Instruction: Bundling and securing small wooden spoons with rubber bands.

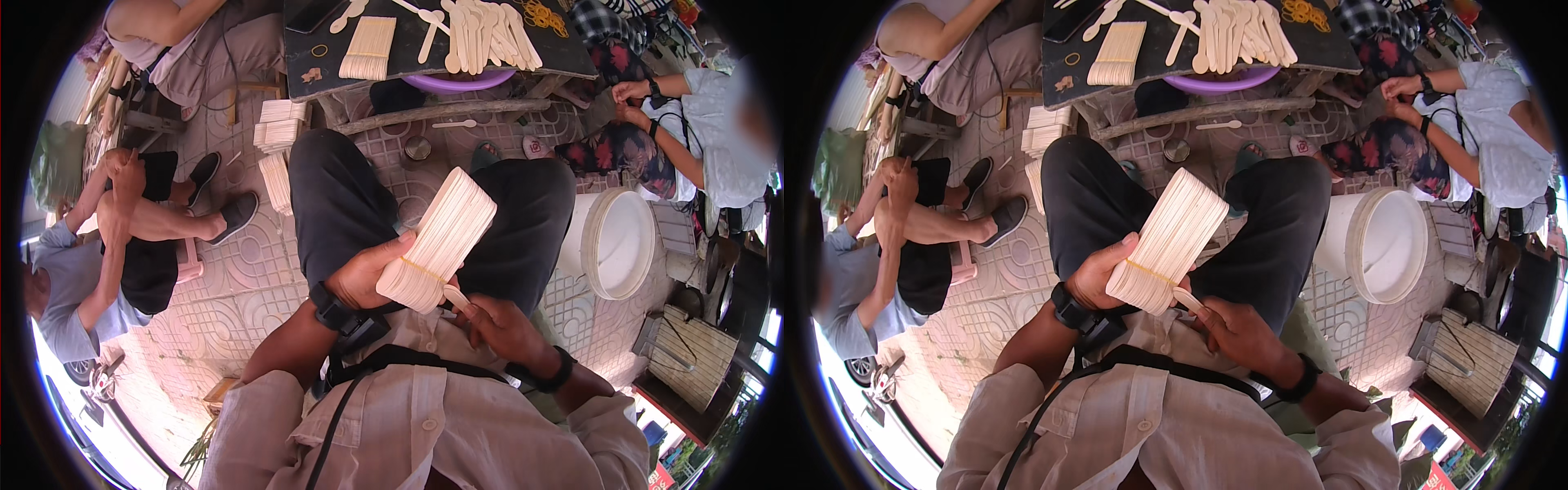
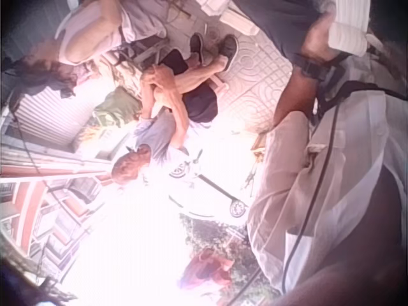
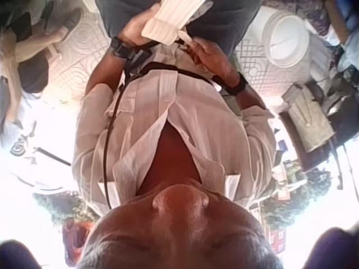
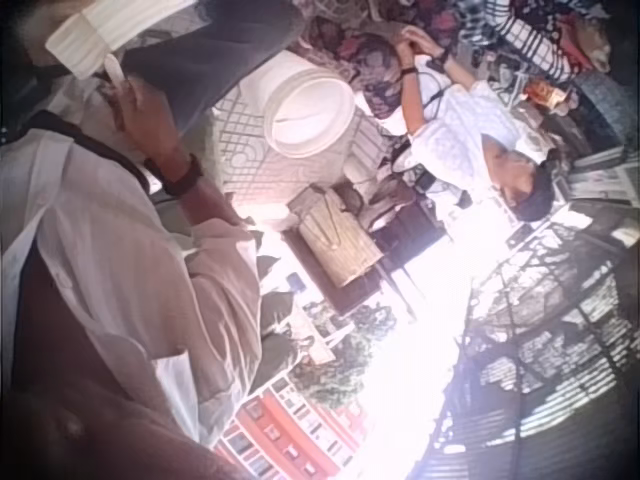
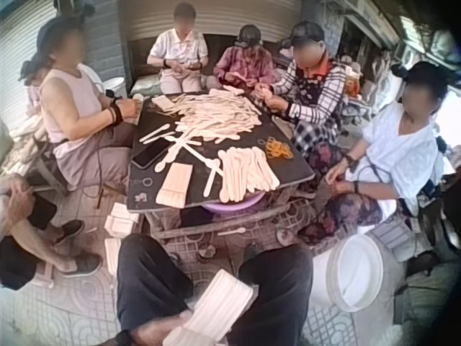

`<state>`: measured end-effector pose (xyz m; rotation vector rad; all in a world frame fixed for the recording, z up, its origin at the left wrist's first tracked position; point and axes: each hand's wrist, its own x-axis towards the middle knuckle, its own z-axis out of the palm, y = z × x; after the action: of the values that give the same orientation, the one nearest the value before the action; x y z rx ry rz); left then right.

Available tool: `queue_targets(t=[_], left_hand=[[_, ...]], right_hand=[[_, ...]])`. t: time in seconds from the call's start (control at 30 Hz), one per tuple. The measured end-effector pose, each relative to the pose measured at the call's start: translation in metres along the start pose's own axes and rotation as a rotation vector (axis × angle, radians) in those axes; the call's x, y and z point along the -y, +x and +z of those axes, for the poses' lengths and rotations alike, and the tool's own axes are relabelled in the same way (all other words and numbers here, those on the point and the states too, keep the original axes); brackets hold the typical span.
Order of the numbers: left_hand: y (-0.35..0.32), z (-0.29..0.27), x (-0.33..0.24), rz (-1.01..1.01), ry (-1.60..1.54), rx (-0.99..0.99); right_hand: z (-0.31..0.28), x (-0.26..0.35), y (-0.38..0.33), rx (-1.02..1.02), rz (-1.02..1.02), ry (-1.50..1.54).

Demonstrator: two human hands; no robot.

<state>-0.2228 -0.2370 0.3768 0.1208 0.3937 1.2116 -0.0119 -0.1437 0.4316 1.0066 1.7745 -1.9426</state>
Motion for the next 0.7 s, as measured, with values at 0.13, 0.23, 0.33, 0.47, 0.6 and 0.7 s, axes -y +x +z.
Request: queue_targets(t=[0.13, 0.23, 0.33, 0.47, 0.6, 0.7], left_hand=[[-0.001, 0.002, -0.001, -0.039, -0.025, -0.016], [-0.001, 0.000, -0.003, -0.075, -0.045, 0.063], [-0.001, 0.003, -0.004, -0.106, -0.096, 0.129], [0.000, 0.011, -0.009, -0.120, -0.150, 0.141], [-0.003, 0.021, -0.013, -0.153, -0.013, 0.017], [-0.005, 0.017, -0.017, -0.247, 0.020, 0.095]], right_hand=[[-0.007, 0.005, -0.003, -0.177, -0.270, -0.343], [-0.018, 0.020, 0.000, -0.301, -0.484, -0.736], [-0.027, 0.043, 0.000, -0.317, -0.547, -0.934], [-0.034, 0.058, 0.001, -0.290, -0.570, -1.080], [-0.051, 0.066, 0.003, -0.314, -0.621, -1.052], [-0.074, 0.080, 0.015, -0.508, -0.764, -0.703]])
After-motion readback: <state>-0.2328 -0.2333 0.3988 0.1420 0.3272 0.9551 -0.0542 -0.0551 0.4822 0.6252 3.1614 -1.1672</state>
